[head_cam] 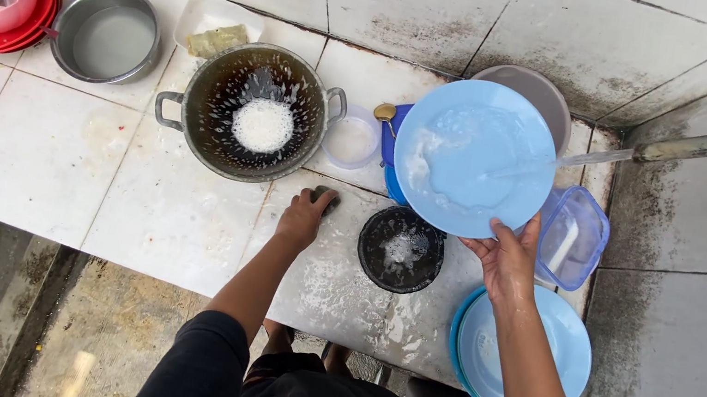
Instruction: Washing and rinsing various dishes, plastic containers, and a large pot at an outdoor sink.
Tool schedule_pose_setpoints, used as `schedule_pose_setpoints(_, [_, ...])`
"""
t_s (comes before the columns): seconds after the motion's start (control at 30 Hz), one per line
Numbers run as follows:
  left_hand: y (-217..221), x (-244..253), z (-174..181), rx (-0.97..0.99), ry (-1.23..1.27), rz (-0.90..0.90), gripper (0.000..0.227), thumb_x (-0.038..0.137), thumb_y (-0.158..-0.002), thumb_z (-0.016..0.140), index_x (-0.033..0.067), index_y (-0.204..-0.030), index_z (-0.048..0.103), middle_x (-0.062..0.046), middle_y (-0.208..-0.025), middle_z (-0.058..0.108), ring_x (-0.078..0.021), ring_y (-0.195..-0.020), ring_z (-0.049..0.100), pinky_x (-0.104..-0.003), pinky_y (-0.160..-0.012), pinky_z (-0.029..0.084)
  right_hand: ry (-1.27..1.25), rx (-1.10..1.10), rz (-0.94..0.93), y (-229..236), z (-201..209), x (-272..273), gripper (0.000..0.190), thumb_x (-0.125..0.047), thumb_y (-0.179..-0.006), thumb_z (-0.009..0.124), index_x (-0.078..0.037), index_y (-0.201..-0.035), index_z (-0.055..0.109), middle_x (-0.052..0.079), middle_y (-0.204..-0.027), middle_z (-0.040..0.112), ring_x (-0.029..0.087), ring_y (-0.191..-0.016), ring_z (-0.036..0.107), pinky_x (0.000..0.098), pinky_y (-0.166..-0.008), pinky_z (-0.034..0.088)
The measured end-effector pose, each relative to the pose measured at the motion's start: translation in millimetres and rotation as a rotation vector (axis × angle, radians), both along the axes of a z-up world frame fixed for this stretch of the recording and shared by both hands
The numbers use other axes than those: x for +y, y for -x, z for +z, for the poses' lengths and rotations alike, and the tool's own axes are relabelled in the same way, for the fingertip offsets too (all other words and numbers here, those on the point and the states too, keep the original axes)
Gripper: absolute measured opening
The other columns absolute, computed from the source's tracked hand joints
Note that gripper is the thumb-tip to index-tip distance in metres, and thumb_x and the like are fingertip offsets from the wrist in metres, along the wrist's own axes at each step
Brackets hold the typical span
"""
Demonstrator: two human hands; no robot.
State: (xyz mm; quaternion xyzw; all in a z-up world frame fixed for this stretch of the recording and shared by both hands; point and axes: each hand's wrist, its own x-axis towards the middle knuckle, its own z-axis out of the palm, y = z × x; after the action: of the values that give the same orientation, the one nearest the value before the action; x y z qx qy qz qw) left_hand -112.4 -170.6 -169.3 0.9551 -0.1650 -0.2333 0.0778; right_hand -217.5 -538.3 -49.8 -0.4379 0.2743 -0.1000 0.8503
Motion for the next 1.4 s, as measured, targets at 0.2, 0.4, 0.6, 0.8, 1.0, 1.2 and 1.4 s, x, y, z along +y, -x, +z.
schedule_pose_setpoints(0.2, [16.1,-22.9,38.5,0.164,0.388,0.307,0.076,0.034,-0.086,0.077,0.0453,-0.148,0.035,-0.016,-0.133,0.047,-0.0464,-0.126,0.057,-0.056,-0.104,0.053,0.073,0.033,-0.004,12.4,3.4,-13.6,0.059,-0.002,-0.101,0.052,-0.032,-0.149,0.033,0.015,-0.124,0.065,0.048,-0.094,0.071,0.0600,-0.081,0.064])
schedule_pose_setpoints(0.4, [62.8,-91.1,90.0,0.071,0.321,-0.085,0.071,0.032,-0.093,0.068,0.0317,-0.153,0.031,-0.017,-0.118,0.048,-0.0413,-0.108,0.064,-0.052,-0.089,0.056,0.038,0.031,0.003,16.9,7.7,5.3,0.056,-0.002,-0.100,0.053,-0.030,-0.146,0.037,0.013,-0.118,0.066,0.043,-0.094,0.072,0.0566,-0.080,0.066])
schedule_pose_setpoints(0.6, [79.6,-117.2,48.8,-0.027,0.355,-0.070,0.077,0.024,-0.090,0.074,0.0288,-0.156,0.034,-0.020,-0.123,0.051,-0.0392,-0.111,0.063,-0.052,-0.093,0.053,0.022,0.009,0.000,17.7,-4.3,1.3,0.052,-0.003,-0.101,0.054,-0.030,-0.143,0.041,0.015,-0.119,0.066,0.043,-0.096,0.072,0.0588,-0.082,0.064])
schedule_pose_setpoints(0.8, [17.5,-42.7,6.2,0.076,1.370,1.538,0.065,0.040,-0.091,0.080,0.0112,-0.135,0.041,-0.009,-0.110,0.048,-0.0206,-0.100,0.060,-0.026,-0.076,0.057,0.062,0.011,0.017,25.6,3.0,-0.7,0.050,-0.004,-0.102,0.052,-0.029,-0.145,0.042,0.014,-0.120,0.065,0.042,-0.098,0.071,0.0555,-0.083,0.065])
schedule_pose_setpoints(1.0, [-72.0,85.7,-44.5,0.193,1.787,1.692,0.083,0.020,-0.100,0.070,0.0253,-0.160,0.012,-0.024,-0.149,0.039,-0.0520,-0.120,0.061,-0.061,-0.093,0.058,0.055,0.005,-0.004,27.7,-2.8,-3.6,0.050,-0.004,-0.102,0.053,-0.029,-0.144,0.043,0.015,-0.122,0.066,0.043,-0.099,0.071,0.0562,-0.084,0.064])
schedule_pose_setpoints(1.2, [-88.6,97.0,-51.5,0.279,1.685,1.518,0.032,-0.002,-0.098,0.050,0.0094,-0.125,0.036,-0.020,-0.101,0.060,-0.0227,-0.066,0.064,-0.028,-0.052,0.061,0.147,-0.063,0.063,28.8,47.2,25.9,0.067,-0.004,-0.098,0.051,-0.013,-0.159,0.024,0.019,-0.131,0.056,0.021,-0.085,0.074,0.0263,-0.076,0.067])
schedule_pose_setpoints(1.4, [-126.1,62.2,-45.7,0.489,1.789,1.426,0.036,-0.002,-0.098,0.054,0.0014,-0.126,0.032,-0.025,-0.103,0.059,-0.0295,-0.065,0.069,-0.030,-0.055,0.066,0.186,-0.021,0.036,25.6,46.3,32.4,0.063,-0.004,-0.101,0.048,-0.013,-0.159,0.024,0.015,-0.127,0.058,0.013,-0.078,0.073,0.0233,-0.076,0.067])
